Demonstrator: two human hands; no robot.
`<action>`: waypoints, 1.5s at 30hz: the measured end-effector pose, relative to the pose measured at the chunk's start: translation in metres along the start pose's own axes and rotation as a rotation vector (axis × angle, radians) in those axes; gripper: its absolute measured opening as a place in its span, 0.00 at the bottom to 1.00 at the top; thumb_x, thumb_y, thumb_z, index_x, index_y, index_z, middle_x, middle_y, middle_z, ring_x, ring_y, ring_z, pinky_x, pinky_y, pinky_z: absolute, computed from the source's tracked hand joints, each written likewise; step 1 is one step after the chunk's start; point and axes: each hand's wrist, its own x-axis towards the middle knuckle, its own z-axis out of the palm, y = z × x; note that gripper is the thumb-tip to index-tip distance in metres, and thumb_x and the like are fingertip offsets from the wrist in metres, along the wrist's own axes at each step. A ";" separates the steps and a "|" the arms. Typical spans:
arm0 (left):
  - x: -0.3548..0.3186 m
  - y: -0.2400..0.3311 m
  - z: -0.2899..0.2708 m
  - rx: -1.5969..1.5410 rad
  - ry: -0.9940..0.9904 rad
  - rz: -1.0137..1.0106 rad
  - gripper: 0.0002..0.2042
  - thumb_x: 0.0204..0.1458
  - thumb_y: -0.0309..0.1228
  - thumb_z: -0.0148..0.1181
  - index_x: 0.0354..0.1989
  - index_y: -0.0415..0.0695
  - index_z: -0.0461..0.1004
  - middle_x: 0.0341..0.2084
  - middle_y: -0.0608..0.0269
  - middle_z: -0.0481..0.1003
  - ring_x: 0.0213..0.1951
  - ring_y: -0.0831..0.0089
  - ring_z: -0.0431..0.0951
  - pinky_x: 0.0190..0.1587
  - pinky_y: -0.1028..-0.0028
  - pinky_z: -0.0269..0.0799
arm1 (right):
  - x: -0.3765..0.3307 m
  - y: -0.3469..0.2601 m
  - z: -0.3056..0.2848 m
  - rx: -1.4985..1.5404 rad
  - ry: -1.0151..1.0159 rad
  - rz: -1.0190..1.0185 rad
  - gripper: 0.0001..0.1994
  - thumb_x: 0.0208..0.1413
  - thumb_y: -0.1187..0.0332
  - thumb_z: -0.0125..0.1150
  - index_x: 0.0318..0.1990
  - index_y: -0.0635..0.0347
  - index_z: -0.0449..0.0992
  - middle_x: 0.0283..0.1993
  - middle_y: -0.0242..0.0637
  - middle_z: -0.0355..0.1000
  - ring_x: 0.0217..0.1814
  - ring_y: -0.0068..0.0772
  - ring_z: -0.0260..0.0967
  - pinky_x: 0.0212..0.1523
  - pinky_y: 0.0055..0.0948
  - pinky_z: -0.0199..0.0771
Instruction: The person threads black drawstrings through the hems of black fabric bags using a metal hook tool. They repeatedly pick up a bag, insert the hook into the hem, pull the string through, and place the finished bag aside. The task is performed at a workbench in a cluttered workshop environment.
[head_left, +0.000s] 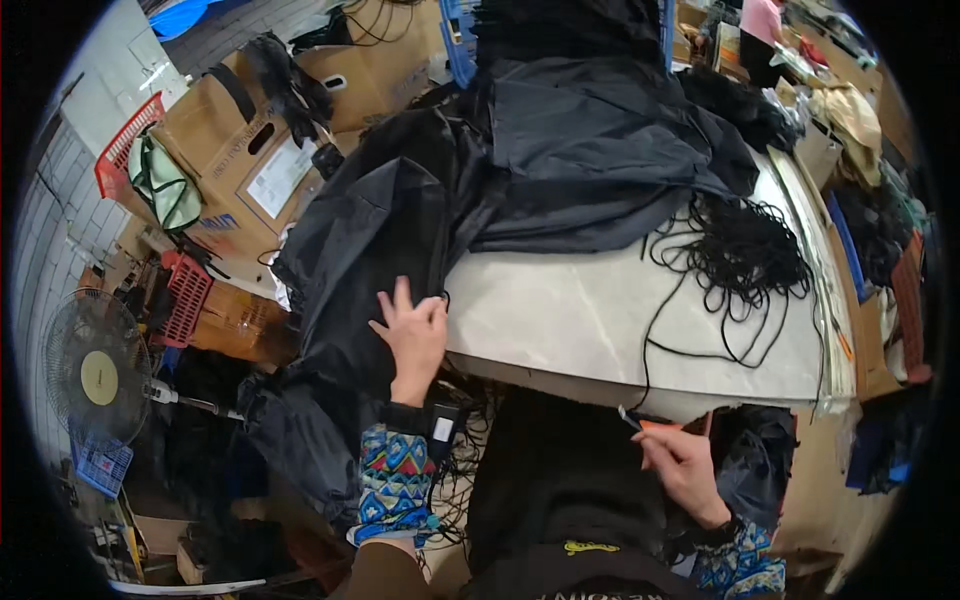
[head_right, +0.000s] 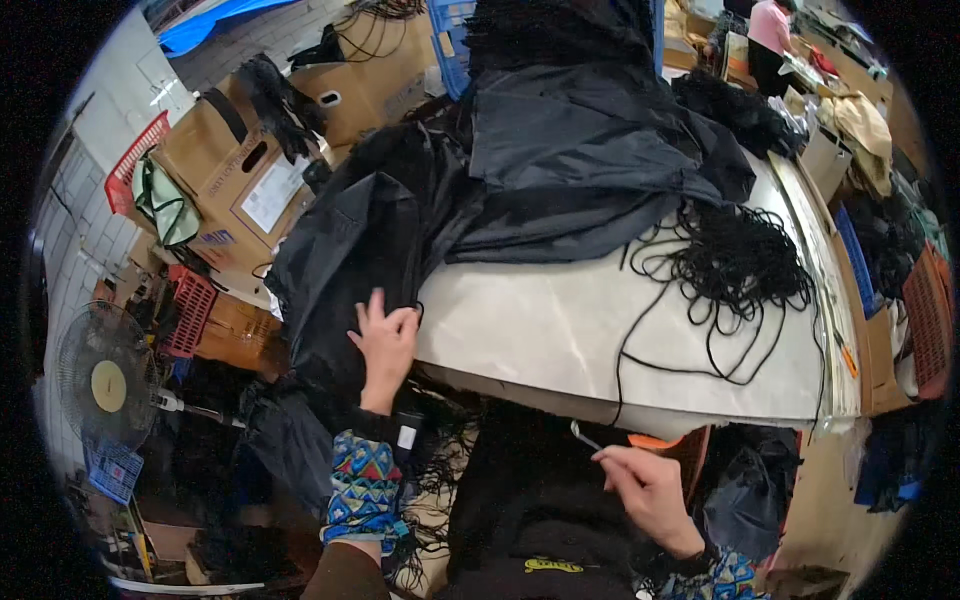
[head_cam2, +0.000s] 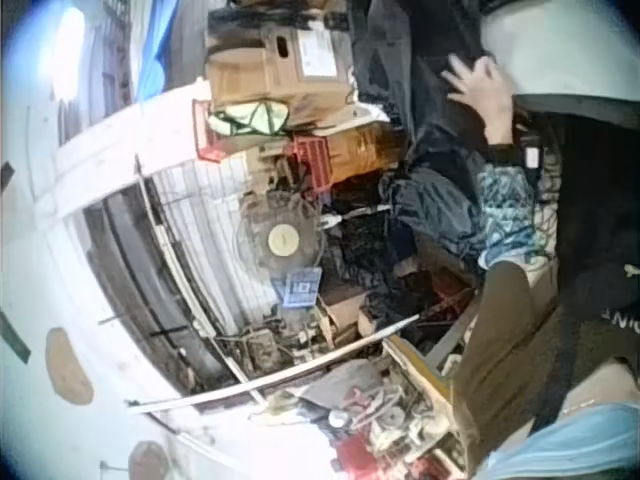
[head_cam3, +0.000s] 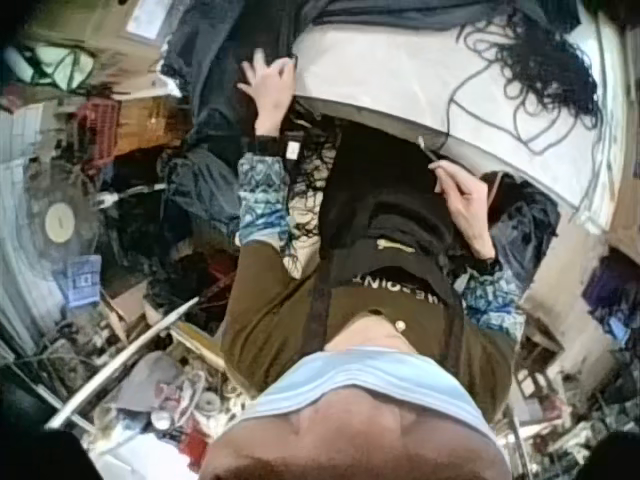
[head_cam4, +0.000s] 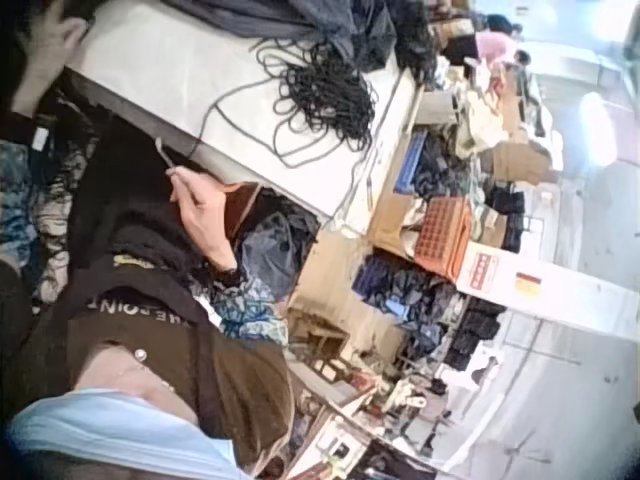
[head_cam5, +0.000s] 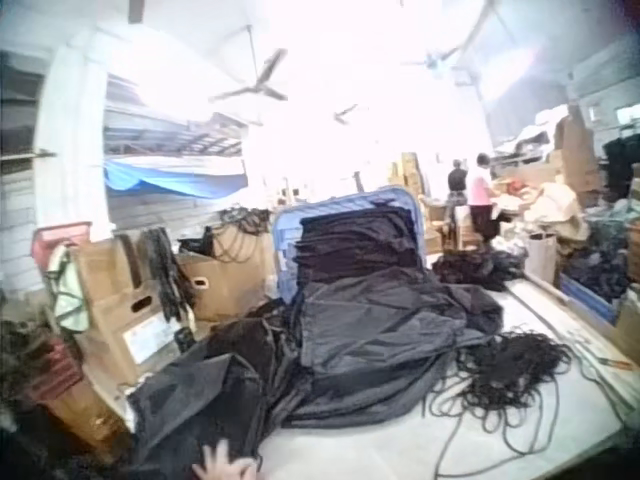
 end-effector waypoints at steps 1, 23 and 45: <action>0.002 -0.012 0.012 0.033 0.027 0.095 0.11 0.57 0.35 0.49 0.36 0.45 0.78 0.56 0.49 0.66 0.61 0.43 0.58 0.60 0.36 0.43 | 0.002 -0.002 0.005 -0.007 -0.004 0.001 0.06 0.56 0.77 0.56 0.38 0.69 0.77 0.22 0.35 0.70 0.23 0.19 0.66 0.24 0.20 0.65; 0.279 -0.061 0.148 -0.348 -0.167 0.344 0.11 0.51 0.28 0.48 0.30 0.36 0.77 0.37 0.49 0.73 0.43 0.53 0.74 0.49 0.64 0.68 | 0.040 0.034 0.005 0.070 0.087 0.380 0.07 0.59 0.74 0.54 0.38 0.67 0.78 0.21 0.28 0.70 0.19 0.11 0.60 0.19 0.14 0.58; 0.085 0.019 -0.030 -0.996 -0.537 0.003 0.11 0.55 0.27 0.55 0.39 0.29 0.76 0.26 0.63 0.75 0.29 0.79 0.73 0.34 0.80 0.68 | 0.030 -0.002 -0.001 0.033 0.041 0.192 0.06 0.56 0.76 0.57 0.39 0.68 0.78 0.23 0.35 0.72 0.23 0.18 0.67 0.25 0.18 0.66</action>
